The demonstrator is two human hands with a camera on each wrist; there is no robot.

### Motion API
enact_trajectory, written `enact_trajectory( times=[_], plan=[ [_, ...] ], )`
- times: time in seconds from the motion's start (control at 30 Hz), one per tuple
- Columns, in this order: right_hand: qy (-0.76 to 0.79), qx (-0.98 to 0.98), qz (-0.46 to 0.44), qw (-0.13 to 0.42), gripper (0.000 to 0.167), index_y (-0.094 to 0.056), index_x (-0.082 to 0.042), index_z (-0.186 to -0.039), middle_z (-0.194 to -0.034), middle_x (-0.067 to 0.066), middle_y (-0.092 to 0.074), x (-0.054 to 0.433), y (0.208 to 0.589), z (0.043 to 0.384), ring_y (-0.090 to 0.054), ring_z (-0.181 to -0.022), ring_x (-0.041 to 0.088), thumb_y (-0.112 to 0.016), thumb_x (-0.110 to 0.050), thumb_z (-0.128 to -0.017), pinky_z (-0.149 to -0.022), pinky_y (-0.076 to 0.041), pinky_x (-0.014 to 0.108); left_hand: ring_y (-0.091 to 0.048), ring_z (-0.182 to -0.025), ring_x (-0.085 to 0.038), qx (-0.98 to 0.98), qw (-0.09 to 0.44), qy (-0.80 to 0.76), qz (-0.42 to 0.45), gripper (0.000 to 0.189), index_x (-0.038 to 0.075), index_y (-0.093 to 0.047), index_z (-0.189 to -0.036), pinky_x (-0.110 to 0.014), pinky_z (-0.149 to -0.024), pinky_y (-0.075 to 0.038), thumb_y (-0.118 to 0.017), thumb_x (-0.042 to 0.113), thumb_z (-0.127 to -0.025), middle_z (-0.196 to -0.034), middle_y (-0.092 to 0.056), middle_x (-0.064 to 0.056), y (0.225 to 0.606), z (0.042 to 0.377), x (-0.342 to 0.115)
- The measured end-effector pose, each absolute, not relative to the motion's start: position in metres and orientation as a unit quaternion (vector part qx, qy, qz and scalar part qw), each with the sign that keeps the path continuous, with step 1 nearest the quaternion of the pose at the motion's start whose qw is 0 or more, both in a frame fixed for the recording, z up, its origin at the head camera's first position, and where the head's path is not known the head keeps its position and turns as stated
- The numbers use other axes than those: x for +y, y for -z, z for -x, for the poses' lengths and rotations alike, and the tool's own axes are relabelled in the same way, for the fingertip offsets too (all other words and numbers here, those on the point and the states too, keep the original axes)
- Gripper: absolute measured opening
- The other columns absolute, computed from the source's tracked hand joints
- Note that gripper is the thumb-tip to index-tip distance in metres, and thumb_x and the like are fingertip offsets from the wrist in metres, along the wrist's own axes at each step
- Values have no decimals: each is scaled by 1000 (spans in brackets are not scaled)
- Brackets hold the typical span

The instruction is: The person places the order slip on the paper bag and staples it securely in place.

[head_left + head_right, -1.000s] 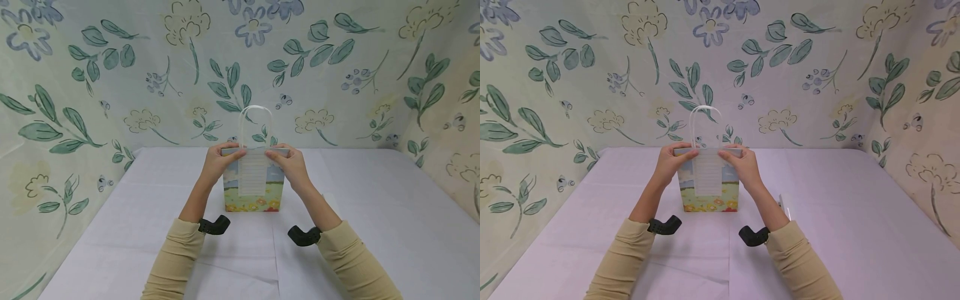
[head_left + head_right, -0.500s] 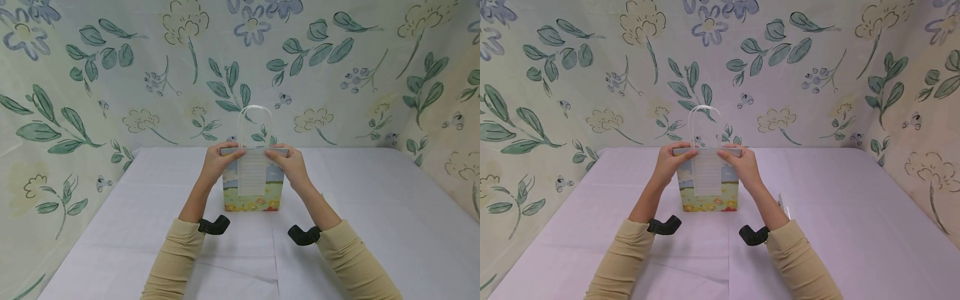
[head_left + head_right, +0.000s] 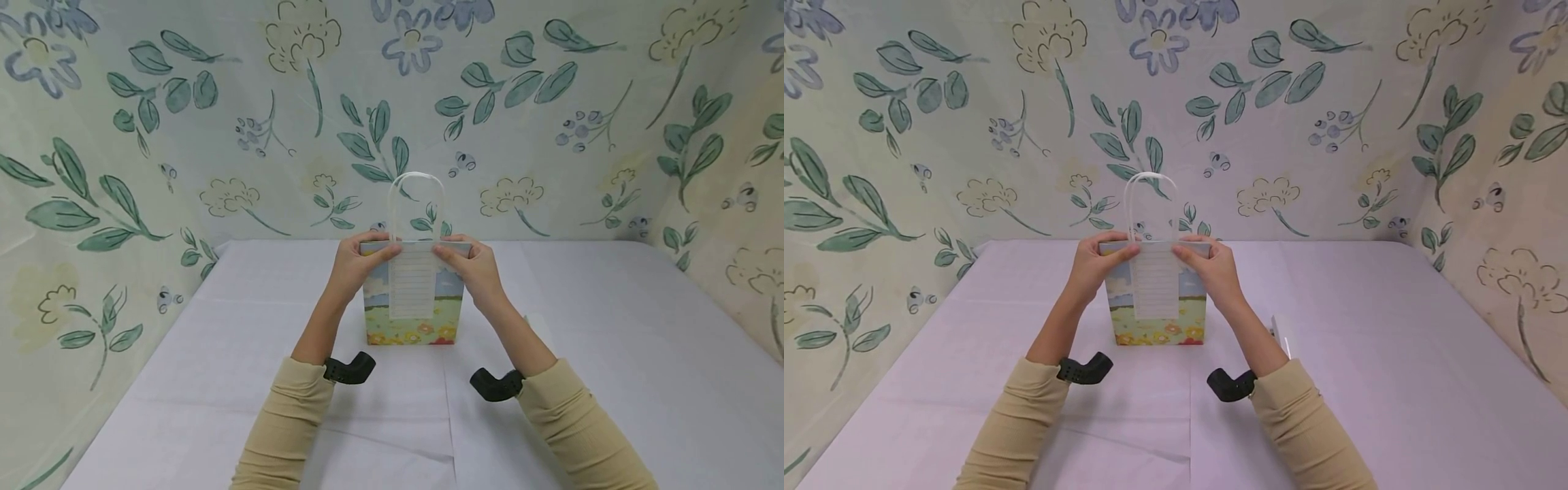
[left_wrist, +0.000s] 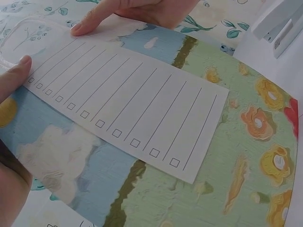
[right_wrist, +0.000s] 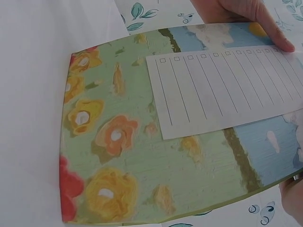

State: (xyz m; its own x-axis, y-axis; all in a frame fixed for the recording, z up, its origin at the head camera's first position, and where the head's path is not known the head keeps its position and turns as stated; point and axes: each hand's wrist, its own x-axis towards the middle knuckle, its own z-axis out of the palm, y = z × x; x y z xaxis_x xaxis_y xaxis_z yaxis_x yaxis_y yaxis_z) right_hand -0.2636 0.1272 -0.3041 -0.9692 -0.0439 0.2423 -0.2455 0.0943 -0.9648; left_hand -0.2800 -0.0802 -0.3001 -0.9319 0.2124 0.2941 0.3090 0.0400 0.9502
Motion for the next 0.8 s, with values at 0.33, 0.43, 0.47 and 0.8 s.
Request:
enact_trajectory(
  times=[0.33,0.43,0.47,0.8],
  plan=[
    [-662,-738,-98,85,23,-62,-18,-96,-81,-17,-67,126,304,262,-66,-77,7,-68,-32,-80,-68,-52,25,-67,-76,-12,-715,25,673,187,34,6,-62,-112,-32,-71,-54,-69,18,-81,-102,-67,-14,301,281,-81],
    [-663,-737,-98,83,22,-62,-18,-96,-81,-17,-67,126,303,261,-66,-77,7,-69,-32,-80,-68,-52,25,-67,-76,-13,-715,29,671,192,34,7,-63,-112,-32,-71,-54,-69,20,-81,-103,-67,-14,302,281,-82],
    [-664,-737,-97,82,21,-61,-19,-96,-81,-17,-67,126,303,261,-66,-76,7,-69,-32,-80,-68,-52,25,-67,-76,-13,-716,30,670,193,34,7,-63,-111,-32,-71,-54,-69,21,-81,-103,-67,-13,302,281,-82],
    [-663,-736,-108,78,12,-59,-22,-91,-81,-18,-67,127,302,261,-65,-76,5,-66,-27,-83,-68,-52,24,-68,-77,-12,-716,36,673,179,35,7,-64,-112,-32,-72,-55,-69,22,-80,-105,-67,-15,301,281,-81]
  ],
)
